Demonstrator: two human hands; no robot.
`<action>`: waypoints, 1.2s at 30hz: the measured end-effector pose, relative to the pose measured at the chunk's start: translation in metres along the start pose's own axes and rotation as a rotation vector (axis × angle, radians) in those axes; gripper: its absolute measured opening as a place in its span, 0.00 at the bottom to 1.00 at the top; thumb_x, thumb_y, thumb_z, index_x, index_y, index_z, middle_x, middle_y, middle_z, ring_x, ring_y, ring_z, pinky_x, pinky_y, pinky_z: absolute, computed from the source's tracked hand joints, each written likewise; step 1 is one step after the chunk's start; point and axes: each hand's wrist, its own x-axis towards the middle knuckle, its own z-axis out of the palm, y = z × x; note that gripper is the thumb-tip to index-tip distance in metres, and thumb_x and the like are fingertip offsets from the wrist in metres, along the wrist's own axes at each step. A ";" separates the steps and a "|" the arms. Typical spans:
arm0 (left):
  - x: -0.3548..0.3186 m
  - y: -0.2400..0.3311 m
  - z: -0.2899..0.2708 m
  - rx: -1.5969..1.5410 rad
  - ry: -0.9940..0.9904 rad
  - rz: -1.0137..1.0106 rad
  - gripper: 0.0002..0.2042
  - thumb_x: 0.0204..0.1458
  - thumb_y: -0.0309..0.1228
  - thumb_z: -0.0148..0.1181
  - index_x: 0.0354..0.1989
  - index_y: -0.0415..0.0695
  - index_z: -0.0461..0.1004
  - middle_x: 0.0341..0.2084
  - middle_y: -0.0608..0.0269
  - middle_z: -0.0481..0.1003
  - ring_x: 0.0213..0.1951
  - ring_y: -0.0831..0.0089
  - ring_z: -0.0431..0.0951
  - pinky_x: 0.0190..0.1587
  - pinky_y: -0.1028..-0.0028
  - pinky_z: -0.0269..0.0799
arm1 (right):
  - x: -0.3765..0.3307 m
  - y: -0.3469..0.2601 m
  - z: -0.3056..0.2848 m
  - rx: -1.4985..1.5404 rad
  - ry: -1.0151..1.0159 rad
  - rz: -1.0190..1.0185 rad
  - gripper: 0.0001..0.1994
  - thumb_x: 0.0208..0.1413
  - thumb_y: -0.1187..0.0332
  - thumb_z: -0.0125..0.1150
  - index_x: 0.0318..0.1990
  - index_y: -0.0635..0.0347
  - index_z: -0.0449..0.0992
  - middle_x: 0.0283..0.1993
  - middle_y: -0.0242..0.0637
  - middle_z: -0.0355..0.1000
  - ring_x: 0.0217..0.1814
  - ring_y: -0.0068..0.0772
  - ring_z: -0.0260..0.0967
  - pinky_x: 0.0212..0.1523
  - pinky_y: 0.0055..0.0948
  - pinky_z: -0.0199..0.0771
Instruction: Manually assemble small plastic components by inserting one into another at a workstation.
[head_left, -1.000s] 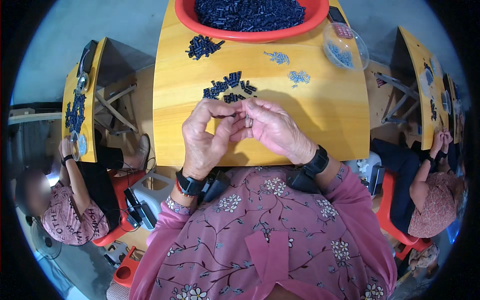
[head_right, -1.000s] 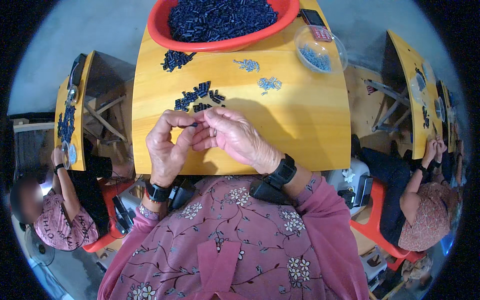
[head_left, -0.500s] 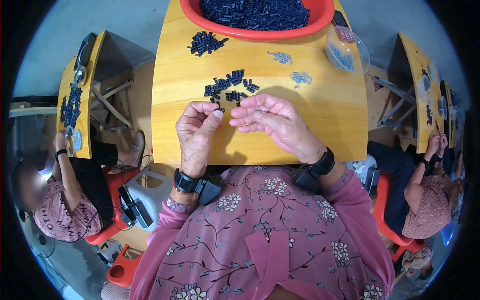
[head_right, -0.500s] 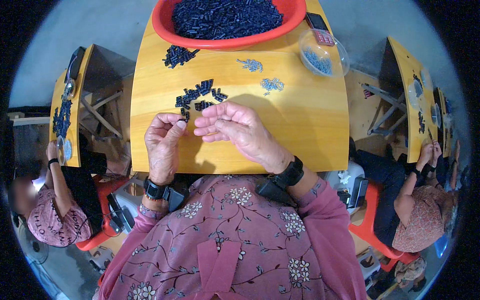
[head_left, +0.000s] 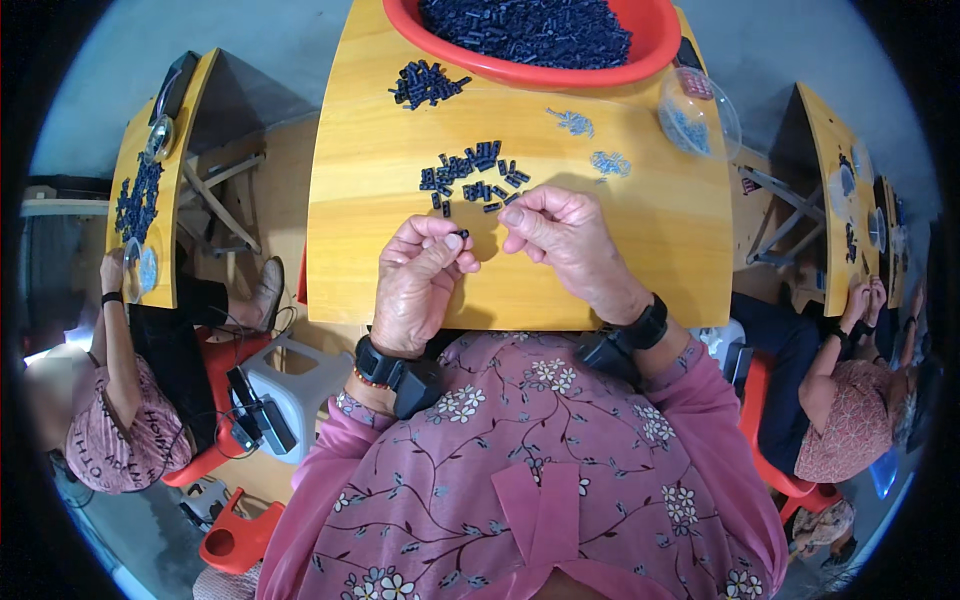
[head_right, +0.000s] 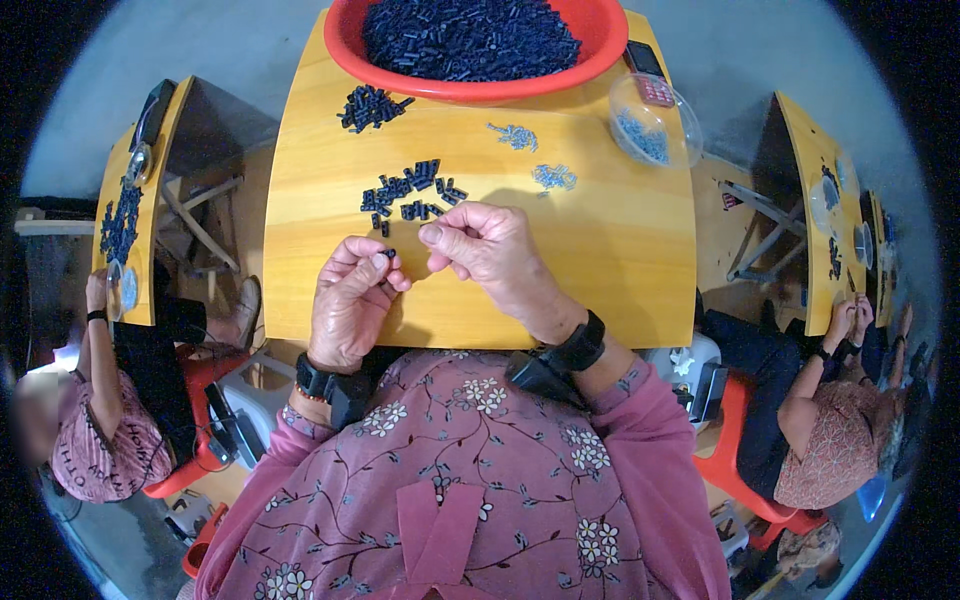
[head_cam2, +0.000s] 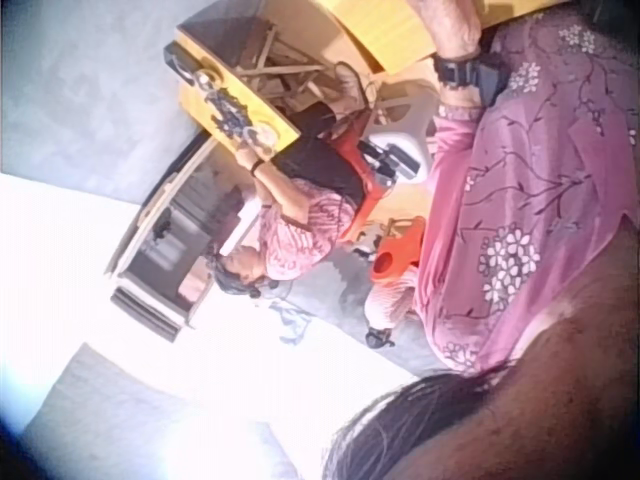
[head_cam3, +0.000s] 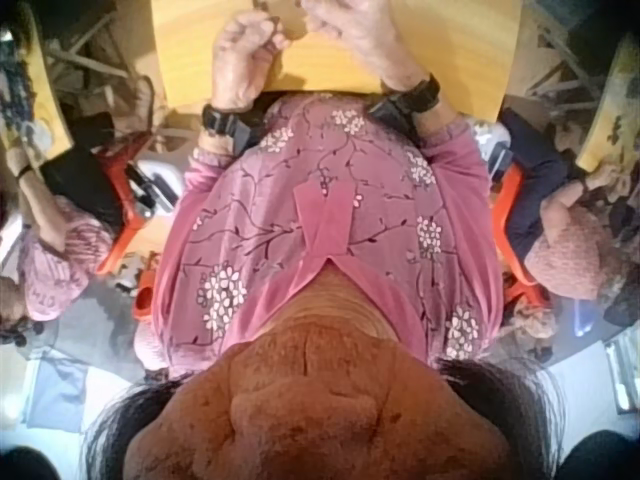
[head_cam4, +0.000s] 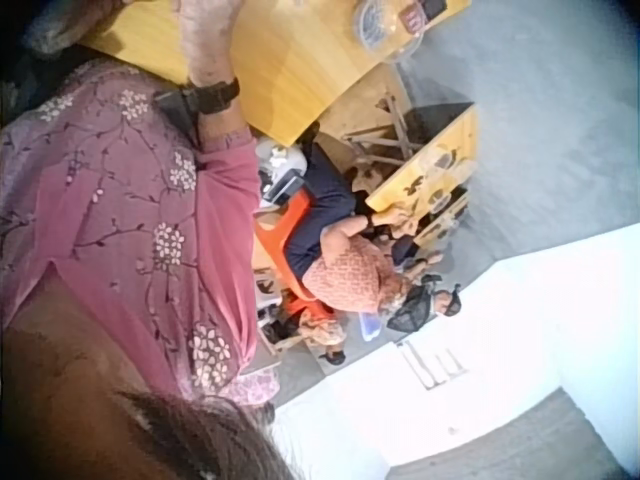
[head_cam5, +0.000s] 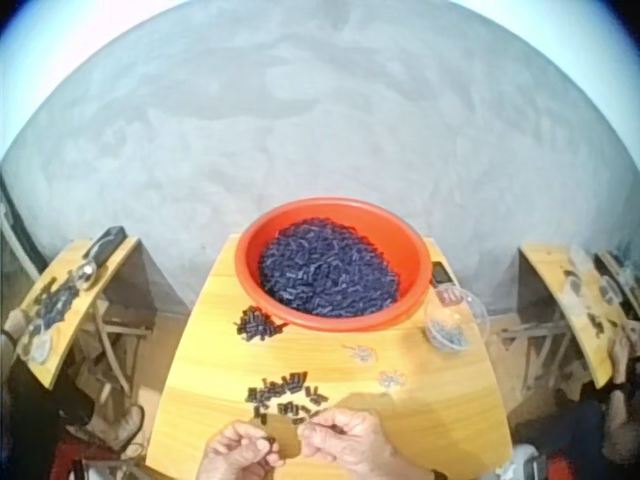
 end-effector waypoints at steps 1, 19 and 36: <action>-0.001 0.000 -0.002 -0.009 -0.003 -0.002 0.03 0.59 0.23 0.55 0.40 0.41 0.73 0.32 0.59 0.77 0.33 0.71 0.77 0.41 0.70 0.76 | 0.000 0.003 0.000 -0.044 0.016 0.014 0.08 0.61 0.66 0.60 0.40 0.62 0.78 0.31 0.32 0.77 0.26 0.12 0.66 0.26 0.14 0.65; 0.001 0.008 -0.003 -0.051 -0.017 -0.020 0.03 0.58 0.21 0.55 0.39 0.40 0.73 0.32 0.57 0.78 0.33 0.70 0.78 0.42 0.71 0.77 | 0.007 -0.003 0.014 0.185 -0.110 -0.035 0.06 0.59 0.78 0.57 0.43 0.66 0.74 0.40 0.44 0.78 0.34 0.25 0.75 0.38 0.24 0.78; 0.004 0.006 0.005 -0.085 -0.048 0.000 0.03 0.57 0.17 0.55 0.38 0.38 0.72 0.31 0.56 0.77 0.33 0.69 0.79 0.40 0.74 0.77 | 0.016 0.005 0.023 -0.004 -0.077 -0.216 0.05 0.56 0.76 0.63 0.39 0.67 0.77 0.32 0.32 0.76 0.31 0.18 0.72 0.34 0.18 0.75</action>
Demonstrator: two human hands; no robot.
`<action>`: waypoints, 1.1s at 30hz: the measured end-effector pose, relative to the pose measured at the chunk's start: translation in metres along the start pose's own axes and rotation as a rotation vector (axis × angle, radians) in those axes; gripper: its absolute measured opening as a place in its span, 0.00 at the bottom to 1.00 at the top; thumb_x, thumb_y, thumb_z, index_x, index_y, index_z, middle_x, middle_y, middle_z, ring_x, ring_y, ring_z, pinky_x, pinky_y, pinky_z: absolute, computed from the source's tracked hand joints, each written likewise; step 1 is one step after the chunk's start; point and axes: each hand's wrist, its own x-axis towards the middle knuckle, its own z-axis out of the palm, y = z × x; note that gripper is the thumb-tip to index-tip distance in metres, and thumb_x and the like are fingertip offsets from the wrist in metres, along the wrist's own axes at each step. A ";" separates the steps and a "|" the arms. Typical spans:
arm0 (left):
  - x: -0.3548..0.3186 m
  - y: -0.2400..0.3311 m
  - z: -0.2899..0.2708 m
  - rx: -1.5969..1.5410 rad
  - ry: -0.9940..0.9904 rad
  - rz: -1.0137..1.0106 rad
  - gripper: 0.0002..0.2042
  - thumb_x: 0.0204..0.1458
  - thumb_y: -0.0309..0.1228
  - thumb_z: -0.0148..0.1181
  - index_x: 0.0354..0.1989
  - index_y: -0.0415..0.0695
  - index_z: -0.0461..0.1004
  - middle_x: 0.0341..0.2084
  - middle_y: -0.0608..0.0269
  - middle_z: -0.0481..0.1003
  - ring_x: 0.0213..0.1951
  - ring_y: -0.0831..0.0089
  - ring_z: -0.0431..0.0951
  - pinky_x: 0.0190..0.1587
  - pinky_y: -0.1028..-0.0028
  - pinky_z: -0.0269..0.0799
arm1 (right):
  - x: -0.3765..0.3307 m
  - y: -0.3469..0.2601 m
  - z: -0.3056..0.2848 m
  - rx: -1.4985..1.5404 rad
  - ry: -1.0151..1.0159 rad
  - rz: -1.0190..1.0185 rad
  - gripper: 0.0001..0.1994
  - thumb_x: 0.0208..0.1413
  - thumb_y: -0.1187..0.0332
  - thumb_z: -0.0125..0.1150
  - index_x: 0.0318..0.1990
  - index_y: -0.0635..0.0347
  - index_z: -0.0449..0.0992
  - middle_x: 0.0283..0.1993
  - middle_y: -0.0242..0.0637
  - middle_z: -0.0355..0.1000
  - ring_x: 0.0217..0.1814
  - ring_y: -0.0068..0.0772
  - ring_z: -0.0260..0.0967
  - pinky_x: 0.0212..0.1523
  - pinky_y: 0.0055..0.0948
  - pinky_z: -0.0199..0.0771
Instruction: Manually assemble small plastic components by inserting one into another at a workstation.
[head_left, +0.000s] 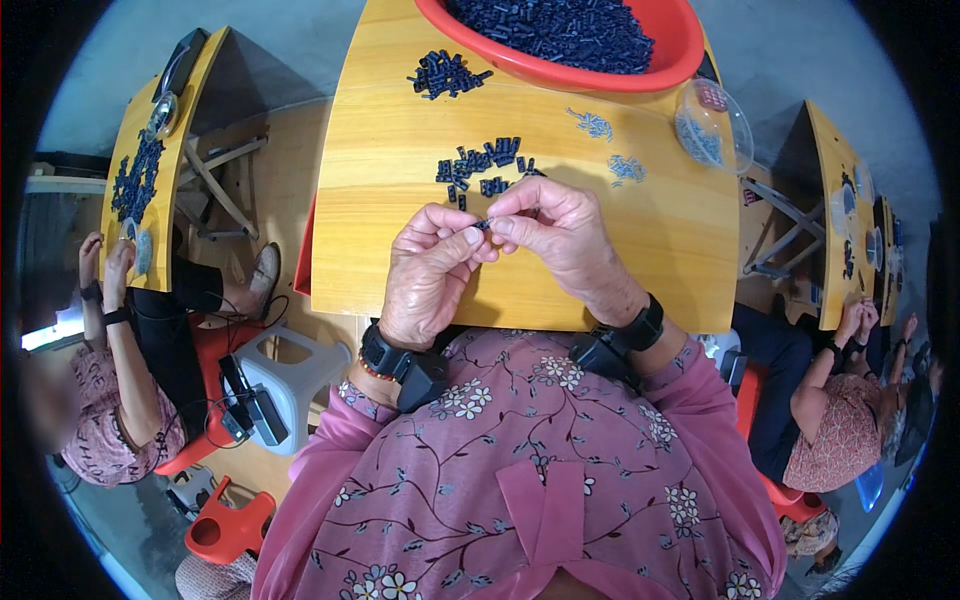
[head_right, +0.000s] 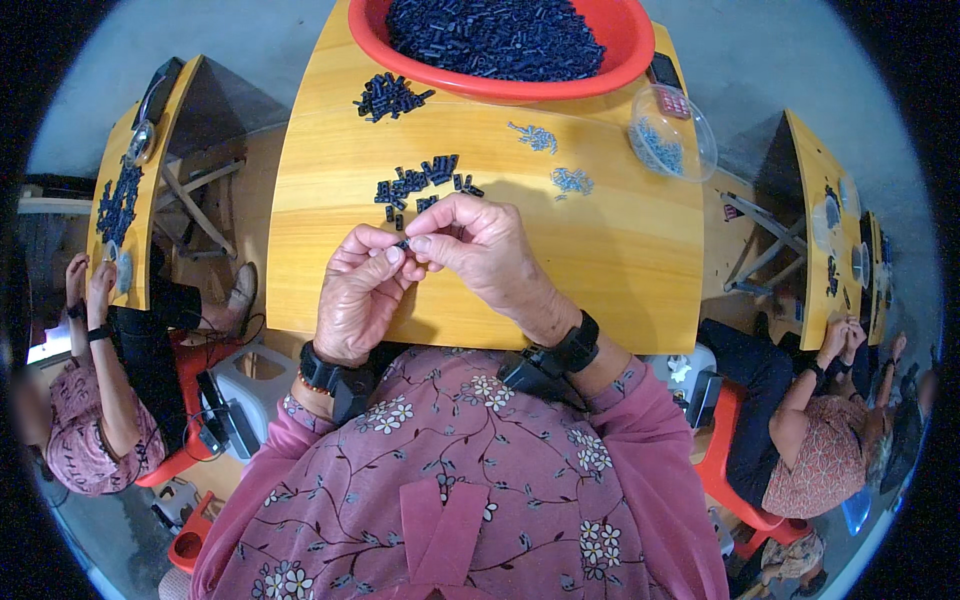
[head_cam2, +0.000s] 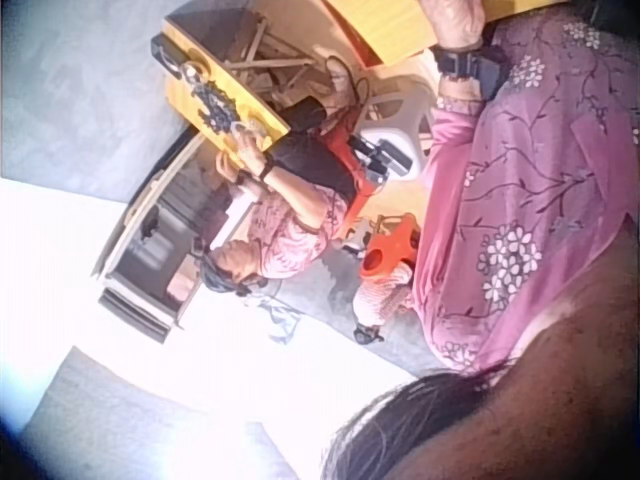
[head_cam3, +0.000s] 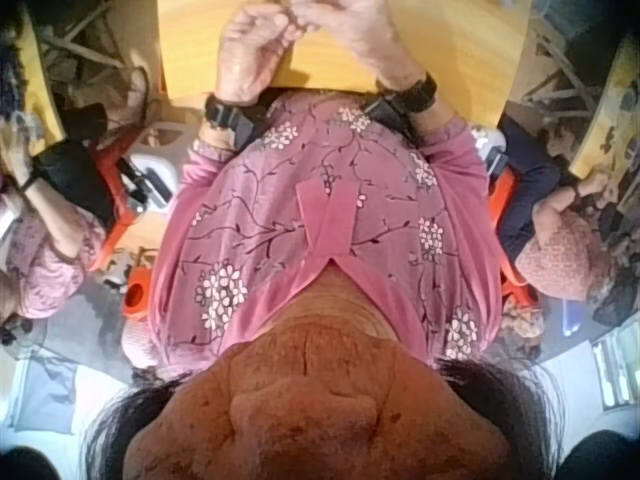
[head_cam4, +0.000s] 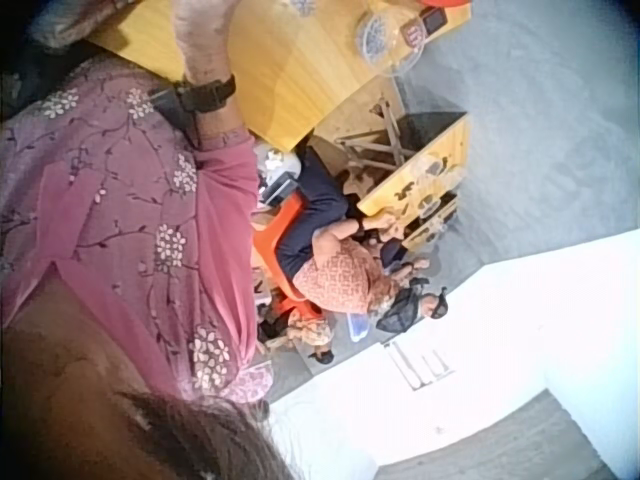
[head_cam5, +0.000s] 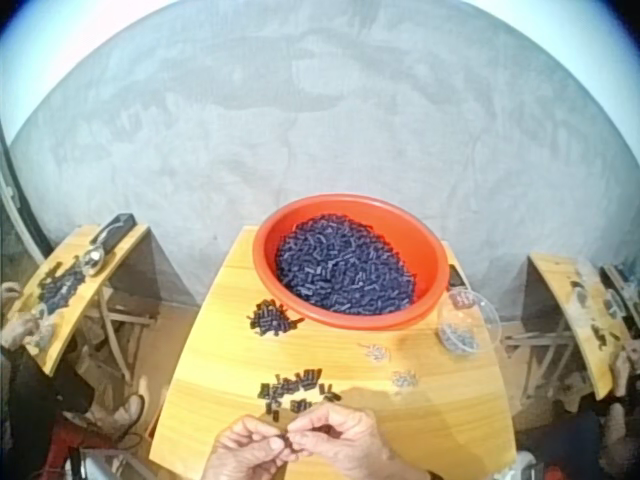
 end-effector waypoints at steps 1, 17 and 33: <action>0.000 0.000 0.001 -0.005 0.004 0.001 0.04 0.57 0.17 0.55 0.37 0.38 0.72 0.32 0.56 0.77 0.34 0.68 0.79 0.40 0.73 0.78 | 0.000 -0.001 0.000 -0.014 -0.005 -0.008 0.05 0.56 0.77 0.62 0.39 0.67 0.77 0.32 0.33 0.76 0.31 0.18 0.72 0.34 0.18 0.75; -0.004 -0.005 0.003 -0.064 0.006 0.019 0.05 0.56 0.15 0.54 0.36 0.38 0.72 0.32 0.54 0.78 0.36 0.66 0.82 0.42 0.68 0.82 | -0.007 -0.013 0.003 -0.047 -0.032 -0.081 0.06 0.54 0.82 0.60 0.38 0.68 0.79 0.34 0.32 0.74 0.38 0.22 0.75 0.38 0.19 0.77; -0.007 -0.005 -0.009 0.297 0.020 0.150 0.05 0.55 0.15 0.55 0.35 0.39 0.71 0.30 0.57 0.77 0.32 0.72 0.80 0.40 0.68 0.81 | 0.002 -0.014 -0.002 -0.491 -0.163 -0.312 0.03 0.50 0.81 0.61 0.32 0.67 0.78 0.28 0.35 0.73 0.31 0.27 0.72 0.33 0.25 0.72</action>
